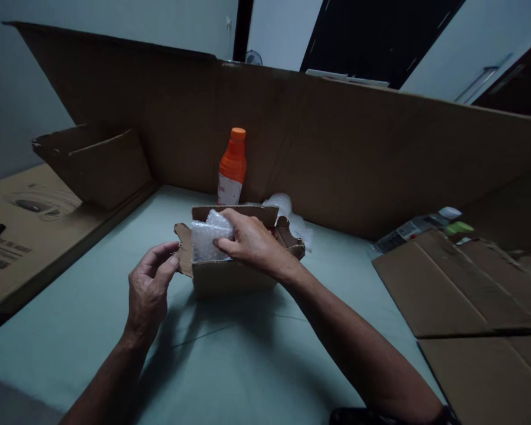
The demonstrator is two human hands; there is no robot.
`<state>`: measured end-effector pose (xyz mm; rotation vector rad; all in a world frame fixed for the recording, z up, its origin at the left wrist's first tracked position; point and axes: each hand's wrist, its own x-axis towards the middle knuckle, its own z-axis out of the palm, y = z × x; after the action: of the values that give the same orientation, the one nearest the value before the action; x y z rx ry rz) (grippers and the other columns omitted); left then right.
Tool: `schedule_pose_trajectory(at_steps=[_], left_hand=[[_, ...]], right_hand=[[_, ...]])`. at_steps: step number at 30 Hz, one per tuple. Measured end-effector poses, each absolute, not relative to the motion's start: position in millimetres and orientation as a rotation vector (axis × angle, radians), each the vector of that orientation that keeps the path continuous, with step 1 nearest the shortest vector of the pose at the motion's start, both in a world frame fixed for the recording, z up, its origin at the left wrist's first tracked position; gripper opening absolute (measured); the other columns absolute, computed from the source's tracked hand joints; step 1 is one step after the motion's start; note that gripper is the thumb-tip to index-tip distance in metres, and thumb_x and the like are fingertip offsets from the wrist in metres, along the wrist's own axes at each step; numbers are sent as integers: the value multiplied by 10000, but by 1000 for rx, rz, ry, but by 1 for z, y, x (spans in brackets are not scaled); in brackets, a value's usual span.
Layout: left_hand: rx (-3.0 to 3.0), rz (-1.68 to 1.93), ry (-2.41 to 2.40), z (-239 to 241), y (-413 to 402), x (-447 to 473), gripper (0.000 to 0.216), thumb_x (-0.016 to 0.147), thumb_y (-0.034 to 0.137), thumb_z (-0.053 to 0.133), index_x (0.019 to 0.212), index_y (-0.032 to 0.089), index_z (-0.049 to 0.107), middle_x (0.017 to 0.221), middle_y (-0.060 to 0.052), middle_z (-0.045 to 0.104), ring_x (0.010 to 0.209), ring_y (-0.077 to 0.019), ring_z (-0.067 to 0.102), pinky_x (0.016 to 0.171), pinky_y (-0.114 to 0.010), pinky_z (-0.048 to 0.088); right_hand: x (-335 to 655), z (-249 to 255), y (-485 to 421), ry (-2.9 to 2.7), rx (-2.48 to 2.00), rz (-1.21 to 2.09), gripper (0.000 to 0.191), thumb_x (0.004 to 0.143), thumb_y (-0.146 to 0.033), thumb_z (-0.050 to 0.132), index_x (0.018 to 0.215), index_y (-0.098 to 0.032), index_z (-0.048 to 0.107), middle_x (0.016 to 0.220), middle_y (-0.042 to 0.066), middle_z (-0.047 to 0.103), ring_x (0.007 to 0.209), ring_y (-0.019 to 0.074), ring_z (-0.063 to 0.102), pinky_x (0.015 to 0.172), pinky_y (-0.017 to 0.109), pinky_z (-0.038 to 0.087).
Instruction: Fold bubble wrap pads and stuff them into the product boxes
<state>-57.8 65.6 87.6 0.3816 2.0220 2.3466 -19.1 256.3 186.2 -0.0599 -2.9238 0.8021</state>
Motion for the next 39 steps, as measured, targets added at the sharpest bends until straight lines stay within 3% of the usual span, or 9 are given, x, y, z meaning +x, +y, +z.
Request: schedule_pose_trajectory(at_steps=[6, 10, 15, 23, 30, 34, 39], left_hand=[[389, 2348, 1936, 86, 69, -54, 373, 812, 426, 705, 1079, 166, 688, 960, -46, 729, 815, -167, 671, 722, -264, 552], [389, 2341, 1944, 87, 68, -54, 363, 820, 417, 694, 1083, 167, 688, 955, -44, 729, 804, -163, 669, 716, -262, 552], [415, 2335, 1937, 89, 68, -54, 369, 825, 431, 692, 1078, 162, 690, 929, -46, 728, 770, -154, 664, 693, -259, 552], [423, 2322, 1944, 89, 68, -54, 387, 828, 455, 693, 1080, 162, 689, 943, -51, 731, 790, -159, 673, 699, -260, 560], [424, 2316, 1946, 91, 68, -50, 390, 819, 464, 706, 1074, 170, 687, 919, -44, 730, 759, -150, 672, 693, -257, 562], [414, 2323, 1944, 91, 69, -48, 392, 822, 469, 698, 1070, 166, 686, 905, -44, 726, 738, -146, 665, 679, -259, 559], [405, 2329, 1933, 90, 68, -47, 387, 822, 460, 701, 1071, 165, 688, 935, -49, 728, 765, -146, 667, 685, -254, 552]], right_hand=[[-28, 202, 249, -3289, -80, 283, 188, 836, -293, 628, 975, -170, 662, 884, 73, 715, 735, 198, 615, 603, 264, 339], [-28, 206, 252, -3351, -117, 2, 198, 826, -302, 625, 968, -182, 690, 876, 98, 734, 774, 237, 651, 609, 281, 352], [-35, 196, 244, -3378, -112, -8, 252, 845, -298, 624, 1048, -166, 695, 959, 128, 746, 841, 256, 676, 653, 294, 410], [-37, 194, 241, -3316, -158, 6, 229, 860, -320, 630, 1004, -157, 699, 964, 136, 743, 821, 250, 679, 656, 292, 413], [-32, 186, 241, -3441, 76, 79, 481, 797, -559, 711, 1071, -164, 692, 952, 131, 754, 843, 276, 700, 654, 295, 448], [-40, 187, 239, -3459, -95, -32, 418, 806, -507, 695, 972, -127, 752, 889, 171, 761, 838, 301, 712, 666, 323, 474], [-51, 189, 241, -3399, -181, -78, 358, 792, -398, 689, 991, -110, 766, 940, 193, 765, 900, 319, 724, 698, 332, 494]])
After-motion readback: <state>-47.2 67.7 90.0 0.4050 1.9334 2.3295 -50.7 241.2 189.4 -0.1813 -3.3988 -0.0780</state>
